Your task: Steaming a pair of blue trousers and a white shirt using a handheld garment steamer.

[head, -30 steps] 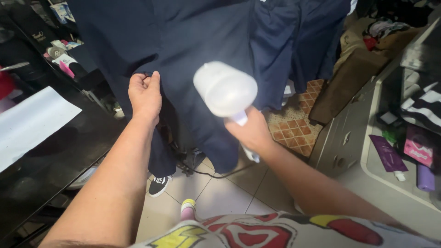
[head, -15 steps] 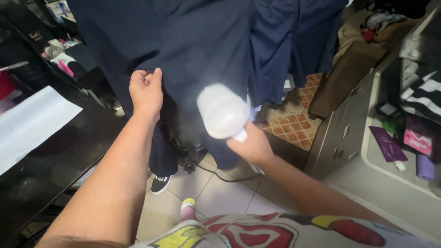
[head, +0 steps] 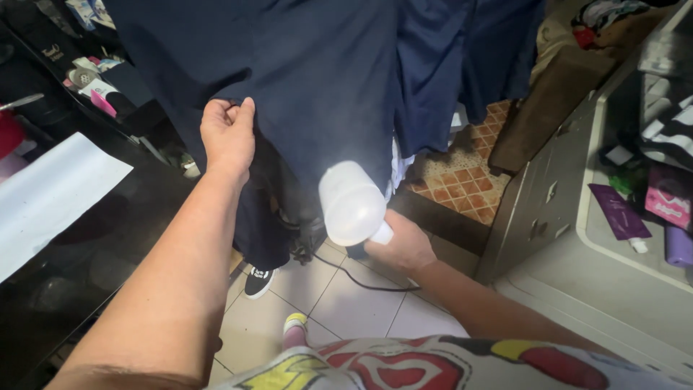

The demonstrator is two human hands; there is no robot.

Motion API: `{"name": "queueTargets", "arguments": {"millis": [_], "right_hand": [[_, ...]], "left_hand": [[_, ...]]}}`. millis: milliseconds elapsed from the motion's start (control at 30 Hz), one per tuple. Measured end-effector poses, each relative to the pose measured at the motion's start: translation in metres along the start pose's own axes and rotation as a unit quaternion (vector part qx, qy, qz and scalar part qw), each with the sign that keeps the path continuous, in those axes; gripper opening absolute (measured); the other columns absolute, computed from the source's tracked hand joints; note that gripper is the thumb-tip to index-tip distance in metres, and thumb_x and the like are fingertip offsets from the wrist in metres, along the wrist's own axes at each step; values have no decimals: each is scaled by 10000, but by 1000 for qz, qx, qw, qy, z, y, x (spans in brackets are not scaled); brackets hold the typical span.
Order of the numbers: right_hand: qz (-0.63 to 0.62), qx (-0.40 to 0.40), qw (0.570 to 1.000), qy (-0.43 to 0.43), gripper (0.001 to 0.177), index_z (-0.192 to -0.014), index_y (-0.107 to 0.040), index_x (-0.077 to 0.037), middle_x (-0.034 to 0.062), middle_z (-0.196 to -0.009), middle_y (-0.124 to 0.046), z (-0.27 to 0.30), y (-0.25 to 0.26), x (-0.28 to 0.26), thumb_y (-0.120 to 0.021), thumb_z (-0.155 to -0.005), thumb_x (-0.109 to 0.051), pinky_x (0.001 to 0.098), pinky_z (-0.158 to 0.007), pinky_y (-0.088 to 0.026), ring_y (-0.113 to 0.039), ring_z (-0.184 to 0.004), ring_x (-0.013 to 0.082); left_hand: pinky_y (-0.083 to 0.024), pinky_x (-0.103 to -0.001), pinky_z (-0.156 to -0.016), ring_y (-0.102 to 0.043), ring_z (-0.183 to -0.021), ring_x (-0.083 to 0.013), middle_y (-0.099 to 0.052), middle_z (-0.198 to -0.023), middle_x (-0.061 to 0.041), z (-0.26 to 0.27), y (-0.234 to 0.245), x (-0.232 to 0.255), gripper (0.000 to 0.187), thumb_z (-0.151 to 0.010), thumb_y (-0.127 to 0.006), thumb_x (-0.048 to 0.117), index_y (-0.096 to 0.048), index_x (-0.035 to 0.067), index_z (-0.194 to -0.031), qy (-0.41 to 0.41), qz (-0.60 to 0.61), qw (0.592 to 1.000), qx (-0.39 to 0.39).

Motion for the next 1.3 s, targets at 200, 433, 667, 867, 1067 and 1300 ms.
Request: {"name": "queueTargets", "arguments": {"millis": [200,433,667,867,1067,1300], "right_hand": [[-17,47,996,72,577,-1243,-652,-158,112,-1180,-723,-15,2,-64,-739,-743,-430,395,-957,-520,-685,-1127,299],[82,16,996,44,485,-1109,-649,-146,119,-1117,-706,1,-29,-2,-780,-743,-437,435,-929,-516,-672,-1091,321],[92,10,995,32,461,-1106,-648,-160,101,-1106,-697,4,-20,-24,-751,-761,-447,442,-929,-510,-669,-1085,317],[76,29,996,44,461,-1081,-641,-128,119,-1113,-689,-13,-21,-59,-737,-766,-451,451,-917,-511,-660,-1082,339],[105,-4,994,-39,544,-1188,-645,-161,107,-1155,-704,15,-38,23,-752,-758,-477,426,-965,-506,-673,-1112,302],[-5,68,998,-14,654,-1319,-636,-149,127,-1224,-720,2,-1,44,-766,-741,-427,387,-982,-516,-686,-1146,289]], "left_hand": [[-397,-206,-544,-461,-620,-11,-550,-743,79,-7,5,5,162,-982,-740,143,-607,54,-952,-19,2,1000,-9],[-401,-211,-536,-472,-615,-18,-553,-736,77,-13,14,12,170,-955,-763,158,-626,63,-921,-14,-27,999,-23],[-405,-215,-523,-472,-591,-23,-549,-725,76,-13,9,14,162,-943,-766,153,-629,71,-912,4,-14,999,-37],[-416,-208,-535,-479,-599,-21,-551,-741,71,-16,12,11,167,-955,-766,154,-629,68,-913,-2,-13,999,-50],[-393,-206,-471,-465,-538,-22,-551,-702,89,-2,2,17,196,-911,-772,175,-587,111,-898,40,17,997,-63],[-400,-212,-514,-436,-582,-15,-493,-721,97,9,-18,-39,232,-926,-795,216,-602,89,-903,54,-24,988,-144]]}}
Point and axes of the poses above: each hand's wrist, its own z-axis away from the middle knuckle, its own y-axis out of the back of the hand, x = y × z, the point moved 6 cm from there along -z, towards the middle knuckle
